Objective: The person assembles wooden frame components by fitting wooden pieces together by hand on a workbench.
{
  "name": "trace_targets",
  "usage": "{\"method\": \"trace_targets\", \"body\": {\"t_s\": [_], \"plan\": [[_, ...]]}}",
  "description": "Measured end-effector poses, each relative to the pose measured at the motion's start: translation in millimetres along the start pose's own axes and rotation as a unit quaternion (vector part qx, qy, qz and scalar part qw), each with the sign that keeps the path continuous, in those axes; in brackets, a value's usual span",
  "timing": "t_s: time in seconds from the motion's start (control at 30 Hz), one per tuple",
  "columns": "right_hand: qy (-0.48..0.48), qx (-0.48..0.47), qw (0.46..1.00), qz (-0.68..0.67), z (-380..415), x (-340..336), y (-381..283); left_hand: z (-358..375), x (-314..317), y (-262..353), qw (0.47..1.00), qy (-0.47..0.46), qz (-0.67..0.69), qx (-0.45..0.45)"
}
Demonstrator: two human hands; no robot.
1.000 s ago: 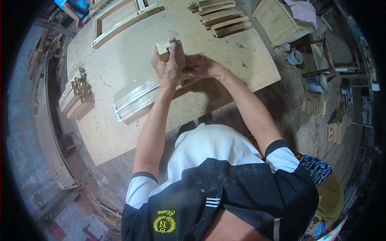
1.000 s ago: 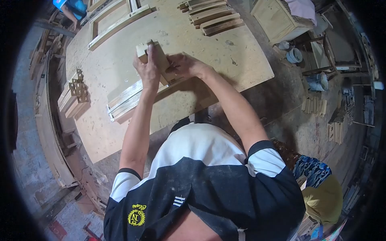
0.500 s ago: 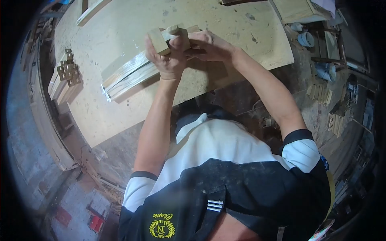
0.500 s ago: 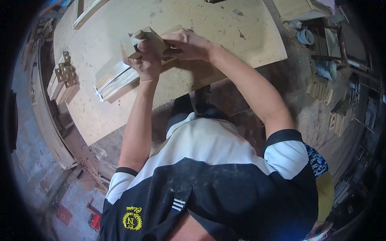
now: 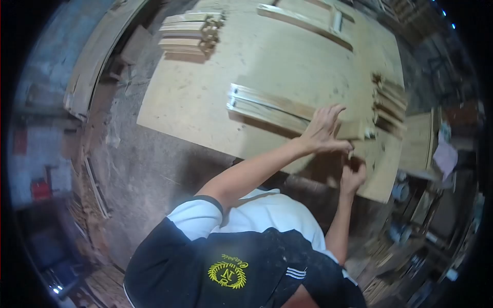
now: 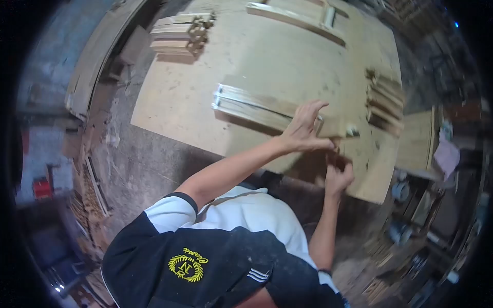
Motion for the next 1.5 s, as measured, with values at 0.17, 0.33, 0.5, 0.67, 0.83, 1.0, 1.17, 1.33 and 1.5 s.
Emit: {"method": "trace_targets", "body": {"t_s": [0.17,0.33,0.5,0.67,0.83,1.0,1.17,1.33,1.5], "plan": [[-0.137,-0.034,0.989,-0.046,-1,96,-79,103,-136,-38,0.994,0.064,-0.06,-0.06],[-0.243,-0.096,0.964,-0.042,-81,264,-152,231,-267,-97,0.955,0.123,-0.138,-0.232],[-0.308,-0.262,0.913,0.054,-154,443,-234,304,-355,-114,0.897,0.253,-0.163,-0.324],[-0.281,-0.278,0.892,0.218,-204,572,-240,326,-383,-99,0.874,0.332,-0.2,-0.293],[-0.309,-0.229,0.884,0.267,-213,598,-243,346,-365,-100,0.863,0.367,-0.109,-0.328],[-0.245,-0.389,0.861,0.218,-152,550,-279,315,-351,-137,0.806,0.364,0.254,-0.391],[-0.218,-0.533,0.783,0.235,-47,481,-287,204,-358,-194,0.666,0.305,0.625,-0.27],[-0.373,-0.496,0.746,0.241,20,412,-259,164,-324,-226,0.619,0.214,0.717,-0.238],[-0.347,-0.114,0.928,0.075,-20,347,-193,137,-299,-190,0.664,0.159,0.685,-0.254]]}}
Point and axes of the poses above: each hand's wrist, its own z-axis away from the middle knuckle, its own x-axis out of the palm, y = z × x, the point moved 6 cm from there along -z, towards the middle knuckle, and after that the axes turned 10 degrees about -y, right-handed, at the moved point
